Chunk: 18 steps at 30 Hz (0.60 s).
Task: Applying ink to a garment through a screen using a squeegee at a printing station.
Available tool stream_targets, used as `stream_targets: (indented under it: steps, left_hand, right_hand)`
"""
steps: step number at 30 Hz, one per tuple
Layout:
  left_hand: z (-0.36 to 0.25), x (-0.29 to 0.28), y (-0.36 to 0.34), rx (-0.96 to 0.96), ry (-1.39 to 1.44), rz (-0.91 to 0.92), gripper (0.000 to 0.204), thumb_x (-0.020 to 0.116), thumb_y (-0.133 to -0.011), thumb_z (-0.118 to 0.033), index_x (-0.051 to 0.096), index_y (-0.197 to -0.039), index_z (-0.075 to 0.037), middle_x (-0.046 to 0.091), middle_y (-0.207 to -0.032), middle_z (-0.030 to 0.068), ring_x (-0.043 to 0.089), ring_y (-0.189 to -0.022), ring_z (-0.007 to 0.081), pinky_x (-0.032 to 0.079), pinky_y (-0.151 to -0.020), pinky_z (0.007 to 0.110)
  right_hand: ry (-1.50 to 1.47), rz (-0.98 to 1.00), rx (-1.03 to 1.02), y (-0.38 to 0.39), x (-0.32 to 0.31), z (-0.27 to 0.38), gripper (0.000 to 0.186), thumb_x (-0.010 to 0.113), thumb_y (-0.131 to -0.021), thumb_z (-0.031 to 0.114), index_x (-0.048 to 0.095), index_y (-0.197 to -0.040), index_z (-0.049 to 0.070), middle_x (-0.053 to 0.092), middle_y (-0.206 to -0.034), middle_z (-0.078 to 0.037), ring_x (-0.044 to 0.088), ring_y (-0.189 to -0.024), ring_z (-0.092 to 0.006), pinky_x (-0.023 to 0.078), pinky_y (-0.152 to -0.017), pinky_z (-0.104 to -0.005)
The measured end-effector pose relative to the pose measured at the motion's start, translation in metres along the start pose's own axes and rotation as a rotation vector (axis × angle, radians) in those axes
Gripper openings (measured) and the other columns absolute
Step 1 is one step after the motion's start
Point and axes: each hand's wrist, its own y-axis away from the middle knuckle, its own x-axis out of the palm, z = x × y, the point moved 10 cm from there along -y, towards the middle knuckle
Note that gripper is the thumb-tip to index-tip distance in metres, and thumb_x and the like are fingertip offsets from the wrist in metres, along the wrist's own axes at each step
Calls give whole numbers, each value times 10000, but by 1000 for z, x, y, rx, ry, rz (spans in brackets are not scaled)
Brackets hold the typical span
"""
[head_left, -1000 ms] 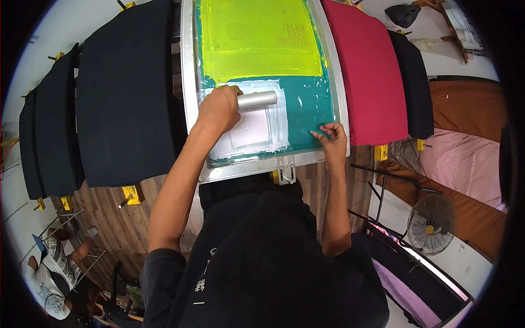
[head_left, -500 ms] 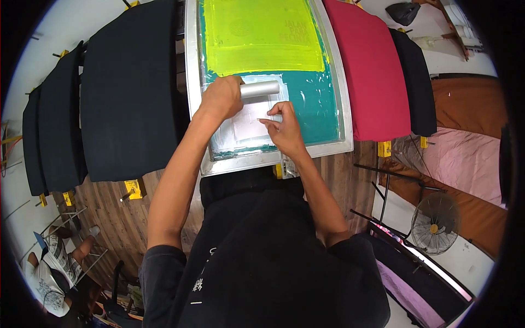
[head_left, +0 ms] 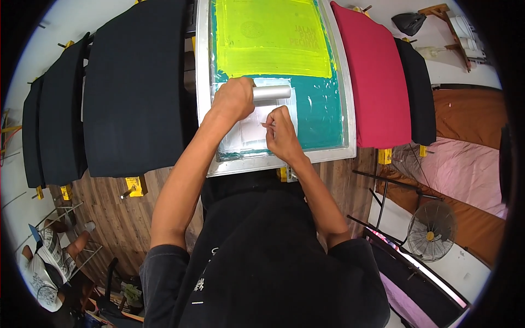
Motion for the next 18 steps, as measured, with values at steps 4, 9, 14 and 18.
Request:
stream_targets:
  steps: [4, 9, 14, 18]
  left_hand:
    - [-3, -3, 0, 9, -14, -7, 259, 665, -692, 22, 718, -943, -9, 691, -890, 260, 689, -859, 404, 563, -786, 446]
    - [-4, -2, -1, 8, -19, 22, 367, 647, -682, 39, 712, -1041, -1, 686, -904, 275, 692, -866, 401, 550, -835, 435]
    - [-2, -3, -1, 16, -6, -3, 355, 647, -685, 38, 717, -1031, -2, 687, -893, 274, 693, -847, 401, 553, -825, 432]
    - [-3, -4, 0, 30, 4, -23, 338, 639, -690, 43, 719, -1017, 8, 687, -891, 275, 695, -833, 399, 557, -813, 432]
  right_hand:
    - [51, -2, -23, -2, 0, 3, 330, 493, -711, -240, 408, -944, -21, 391, -968, -153, 525, -849, -297, 588, -795, -334]
    - [79, -62, -74, -1, -4, 2, 323, 488, -710, -231, 425, -945, -18, 398, -959, -157, 504, -829, -305, 524, -738, -350]
    - [110, -75, -87, -2, -14, 13, 329, 483, -697, -231, 438, -938, -11, 386, -952, -163, 480, -844, -316, 456, -723, -376]
    - [85, -82, -74, -1, -19, 14, 322, 481, -691, -230, 443, -930, -16, 373, -962, -172, 466, -864, -336, 434, -758, -397]
